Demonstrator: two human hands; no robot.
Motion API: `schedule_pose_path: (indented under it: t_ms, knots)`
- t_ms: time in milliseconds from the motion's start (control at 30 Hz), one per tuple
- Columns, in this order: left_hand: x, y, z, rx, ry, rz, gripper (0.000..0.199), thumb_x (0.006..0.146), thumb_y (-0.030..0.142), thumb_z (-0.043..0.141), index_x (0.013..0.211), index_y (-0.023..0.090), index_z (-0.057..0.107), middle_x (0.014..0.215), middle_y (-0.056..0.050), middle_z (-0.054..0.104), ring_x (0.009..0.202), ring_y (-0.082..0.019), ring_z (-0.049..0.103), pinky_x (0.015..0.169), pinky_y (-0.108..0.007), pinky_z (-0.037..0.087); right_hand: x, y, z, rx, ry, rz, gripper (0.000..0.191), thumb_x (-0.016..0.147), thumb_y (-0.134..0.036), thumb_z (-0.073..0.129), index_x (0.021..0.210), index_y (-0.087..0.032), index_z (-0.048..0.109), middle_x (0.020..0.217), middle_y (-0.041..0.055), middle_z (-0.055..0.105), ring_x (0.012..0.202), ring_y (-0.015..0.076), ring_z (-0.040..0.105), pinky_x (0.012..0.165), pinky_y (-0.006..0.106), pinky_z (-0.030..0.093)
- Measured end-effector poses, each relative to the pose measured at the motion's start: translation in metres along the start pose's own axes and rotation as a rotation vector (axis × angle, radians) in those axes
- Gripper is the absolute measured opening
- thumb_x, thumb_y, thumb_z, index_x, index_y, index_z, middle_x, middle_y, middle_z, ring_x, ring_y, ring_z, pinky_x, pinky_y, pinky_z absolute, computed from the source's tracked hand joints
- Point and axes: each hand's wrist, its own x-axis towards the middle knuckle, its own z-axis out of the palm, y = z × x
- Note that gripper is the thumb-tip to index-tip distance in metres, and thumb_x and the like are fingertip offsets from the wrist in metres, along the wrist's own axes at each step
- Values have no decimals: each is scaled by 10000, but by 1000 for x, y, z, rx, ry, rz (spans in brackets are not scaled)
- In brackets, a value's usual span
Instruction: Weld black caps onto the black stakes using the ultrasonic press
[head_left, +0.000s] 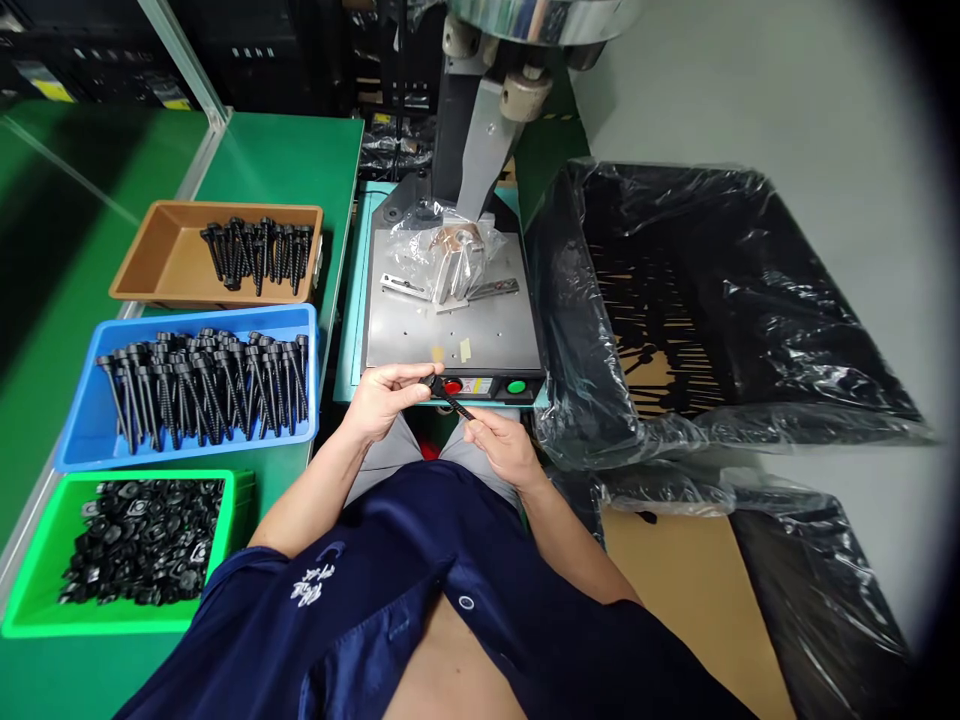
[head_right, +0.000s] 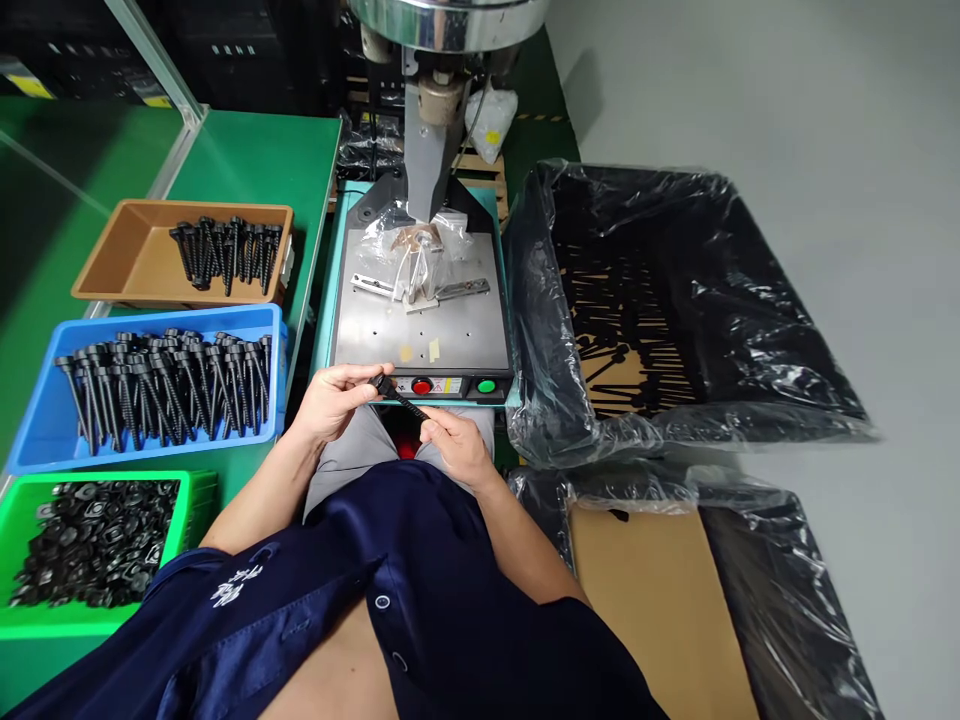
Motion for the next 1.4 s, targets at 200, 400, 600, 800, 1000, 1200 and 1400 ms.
schedule_pose_path:
  t_ms: [200,400,600,800,1000,1200,1400]
  knots:
    - [3,0,4,-6,-10,34,327,644,265,846,956,200,773,1116,-94,735,1035,-282,689,853,-402,571,3,1,-1,-5,34,-46,421,942,-452,523,1211,-164,673,713,22,607,605,128,493,568,273,413]
    - [6,-5,9,130,-14,170,264,711,302,803,958,212,779,1112,-108,733,957,-256,704,734,-352,583,5,9,5,365,-50,96,423,879,-481,631,1147,-157,678,640,-7,564,472,75,346,456,247,259]
    - [1,-19,25,491,115,546,343,787,244,747,1130,239,729,1165,-97,714,873,-186,680,705,-302,558,5,10,11,524,-9,122,403,844,-495,677,1080,-170,687,629,-17,559,442,58,321,435,237,210]
    - [19,-22,22,495,82,468,319,829,287,710,1143,233,719,1176,-105,694,911,-192,667,751,-305,550,17,10,1,382,-79,87,387,875,-495,646,1075,-168,696,732,35,669,621,130,578,589,271,459]
    - [29,-31,26,609,5,470,303,859,313,667,1148,236,709,1247,-112,635,931,-202,664,855,-373,551,49,-2,-2,522,-113,58,468,922,-556,552,1220,-199,614,820,41,653,575,119,594,472,226,427]
    - [32,-38,23,692,-26,455,389,838,314,681,1223,260,666,1374,-120,541,1275,-284,513,1055,-467,434,91,-5,-3,617,-69,106,450,850,-543,654,1129,-192,627,749,0,585,465,57,425,373,174,278]
    - [69,-22,3,150,393,247,408,782,392,722,1148,230,641,1291,-114,586,1170,-262,574,956,-409,493,147,-1,-5,563,106,131,425,779,-450,715,1101,-201,593,806,6,615,525,68,477,432,174,346]
